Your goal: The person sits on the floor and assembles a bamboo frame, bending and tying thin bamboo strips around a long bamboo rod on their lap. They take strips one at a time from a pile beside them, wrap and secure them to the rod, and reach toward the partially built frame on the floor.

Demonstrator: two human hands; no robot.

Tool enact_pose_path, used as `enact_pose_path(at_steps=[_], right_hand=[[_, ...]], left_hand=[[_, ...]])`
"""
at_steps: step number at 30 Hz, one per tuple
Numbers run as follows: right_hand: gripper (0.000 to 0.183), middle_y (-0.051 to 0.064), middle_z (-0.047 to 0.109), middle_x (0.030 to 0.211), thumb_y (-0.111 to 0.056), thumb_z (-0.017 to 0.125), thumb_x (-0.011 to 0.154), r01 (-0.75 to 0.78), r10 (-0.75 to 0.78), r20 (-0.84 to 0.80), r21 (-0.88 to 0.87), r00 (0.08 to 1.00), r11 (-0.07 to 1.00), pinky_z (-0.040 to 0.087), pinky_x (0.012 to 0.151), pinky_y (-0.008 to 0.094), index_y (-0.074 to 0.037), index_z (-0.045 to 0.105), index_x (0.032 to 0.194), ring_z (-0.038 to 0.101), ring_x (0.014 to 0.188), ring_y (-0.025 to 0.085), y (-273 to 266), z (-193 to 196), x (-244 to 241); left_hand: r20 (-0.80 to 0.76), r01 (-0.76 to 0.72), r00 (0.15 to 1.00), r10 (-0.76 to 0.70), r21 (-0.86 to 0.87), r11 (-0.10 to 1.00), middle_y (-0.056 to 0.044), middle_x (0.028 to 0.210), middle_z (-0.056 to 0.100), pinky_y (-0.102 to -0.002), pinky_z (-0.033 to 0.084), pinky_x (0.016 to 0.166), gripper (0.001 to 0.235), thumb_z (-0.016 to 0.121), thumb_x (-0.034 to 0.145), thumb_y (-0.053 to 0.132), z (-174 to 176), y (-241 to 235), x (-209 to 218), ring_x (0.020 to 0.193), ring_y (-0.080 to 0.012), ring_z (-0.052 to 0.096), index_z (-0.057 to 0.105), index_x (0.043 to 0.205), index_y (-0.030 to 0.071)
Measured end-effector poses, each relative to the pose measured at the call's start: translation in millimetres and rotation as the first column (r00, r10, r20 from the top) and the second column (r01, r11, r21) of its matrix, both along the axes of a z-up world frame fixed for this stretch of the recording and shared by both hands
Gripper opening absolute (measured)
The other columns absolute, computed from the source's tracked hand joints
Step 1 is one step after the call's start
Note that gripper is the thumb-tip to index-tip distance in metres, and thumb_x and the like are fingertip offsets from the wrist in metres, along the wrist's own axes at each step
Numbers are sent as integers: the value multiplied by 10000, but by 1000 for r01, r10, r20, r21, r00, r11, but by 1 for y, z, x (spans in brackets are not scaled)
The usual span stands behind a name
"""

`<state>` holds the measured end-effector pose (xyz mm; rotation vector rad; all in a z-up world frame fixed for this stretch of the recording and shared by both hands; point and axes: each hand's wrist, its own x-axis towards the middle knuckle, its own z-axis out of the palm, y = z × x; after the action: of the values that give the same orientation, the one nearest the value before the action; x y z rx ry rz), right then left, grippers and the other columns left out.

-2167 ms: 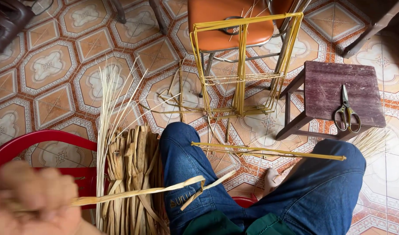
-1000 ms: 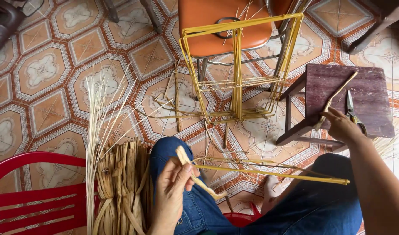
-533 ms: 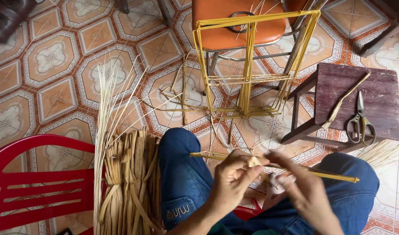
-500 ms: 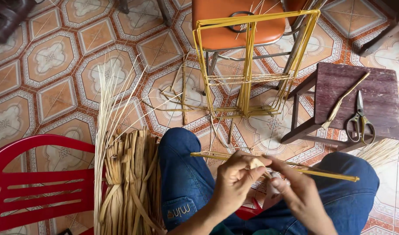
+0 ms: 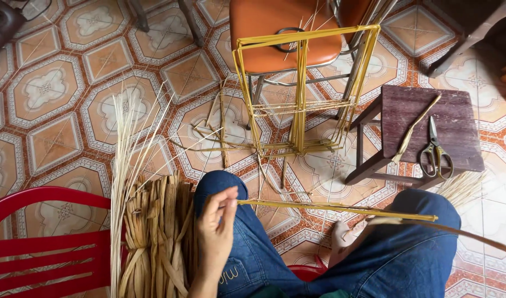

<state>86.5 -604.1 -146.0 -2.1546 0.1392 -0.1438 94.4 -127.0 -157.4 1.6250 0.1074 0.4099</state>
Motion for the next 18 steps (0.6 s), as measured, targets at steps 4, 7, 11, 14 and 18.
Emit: enact_pose_path(at_steps=[4, 7, 11, 14, 18], right_hand=[[256, 140, 682, 1164, -142, 498, 1141, -12, 82, 217, -305, 973, 952, 565, 973, 277, 30, 665, 1232, 703, 1083, 194, -17, -5, 3], [265, 129, 672, 1200, -158, 494, 1154, 72, 28, 275, -345, 961, 936, 547, 999, 280, 28, 668, 1227, 683, 1127, 200, -5, -1, 10], [341, 132, 732, 1122, -240, 523, 1082, 257, -257, 8, 57, 966, 965, 486, 943, 333, -4, 701, 1252, 655, 1079, 195, 33, -40, 35], [350, 172, 726, 1032, -260, 492, 1130, 240, -238, -29, 125, 971, 963, 521, 857, 346, 11, 713, 1139, 674, 948, 210, 46, -71, 38], [356, 102, 730, 1068, -258, 445, 1117, 250, -278, 74, 265, 958, 931, 478, 909, 288, -1, 690, 1144, 650, 992, 152, 75, -43, 33]], left_hand=[[-128, 10, 992, 20, 230, 973, -91, 1142, 738, -308, 583, 878, 246, 599, 1008, 142, 1, 8, -3, 1019, -180, 723, 688, 1211, 37], [-182, 83, 983, -7, 413, 907, -95, 1134, 735, -330, 575, 854, 304, 591, 988, 209, -8, 5, -1, 983, -228, 725, 685, 1247, 80], [-278, 109, 960, 34, 483, 869, -120, 1179, 723, -360, 564, 848, 379, 556, 987, 282, -15, 4, 1, 977, -276, 731, 654, 1317, 124], [-293, 120, 956, 18, 446, 887, -111, 1200, 745, -357, 575, 860, 371, 562, 985, 260, -29, 9, 2, 1011, -262, 743, 649, 1315, 116], [-184, 90, 983, -12, 425, 901, -119, 1180, 764, -336, 590, 868, 319, 571, 999, 223, -31, 5, 3, 1080, -241, 752, 678, 1264, 83]])
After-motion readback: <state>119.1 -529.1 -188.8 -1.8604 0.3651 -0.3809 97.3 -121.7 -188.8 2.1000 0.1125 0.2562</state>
